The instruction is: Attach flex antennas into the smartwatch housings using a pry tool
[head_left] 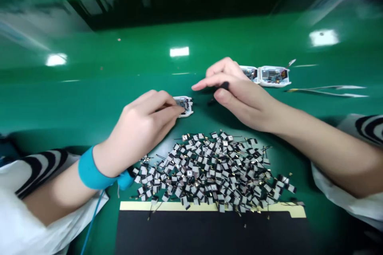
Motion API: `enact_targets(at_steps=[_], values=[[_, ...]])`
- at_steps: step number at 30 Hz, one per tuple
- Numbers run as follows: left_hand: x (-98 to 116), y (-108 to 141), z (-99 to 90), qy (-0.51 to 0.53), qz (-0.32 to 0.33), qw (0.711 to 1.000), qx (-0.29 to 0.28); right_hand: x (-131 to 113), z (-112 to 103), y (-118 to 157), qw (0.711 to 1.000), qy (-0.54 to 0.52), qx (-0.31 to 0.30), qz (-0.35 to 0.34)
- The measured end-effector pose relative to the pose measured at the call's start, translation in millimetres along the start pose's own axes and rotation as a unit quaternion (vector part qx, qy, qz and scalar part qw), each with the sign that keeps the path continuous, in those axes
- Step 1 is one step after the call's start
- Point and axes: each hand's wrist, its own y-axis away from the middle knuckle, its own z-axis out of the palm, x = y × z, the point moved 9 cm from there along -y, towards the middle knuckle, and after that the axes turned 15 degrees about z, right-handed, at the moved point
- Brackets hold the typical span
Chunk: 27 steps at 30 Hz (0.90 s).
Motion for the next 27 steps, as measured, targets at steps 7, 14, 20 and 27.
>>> enact_targets(at_steps=[7, 14, 20, 27], values=[[-1.1, 2.9, 0.0, -0.01, 0.003, 1.0, 0.012, -0.1, -5.0, 11.2, 0.996, -0.065, 0.035, 0.057], [0.1, 1.9, 0.3, -0.022, 0.003, 1.0, -0.006, -20.2, -1.9, 18.6, 0.999, -0.016, 0.033, -0.018], [-2.4, 2.9, 1.9, -0.01, -0.006, 1.0, -0.003, -9.5, -13.4, 14.8, 0.975, -0.181, 0.108, 0.068], [-3.4, 1.7, 4.0, -0.001, -0.009, 1.0, -0.011, -30.9, -5.1, 19.5, 0.996, -0.06, 0.061, -0.032]])
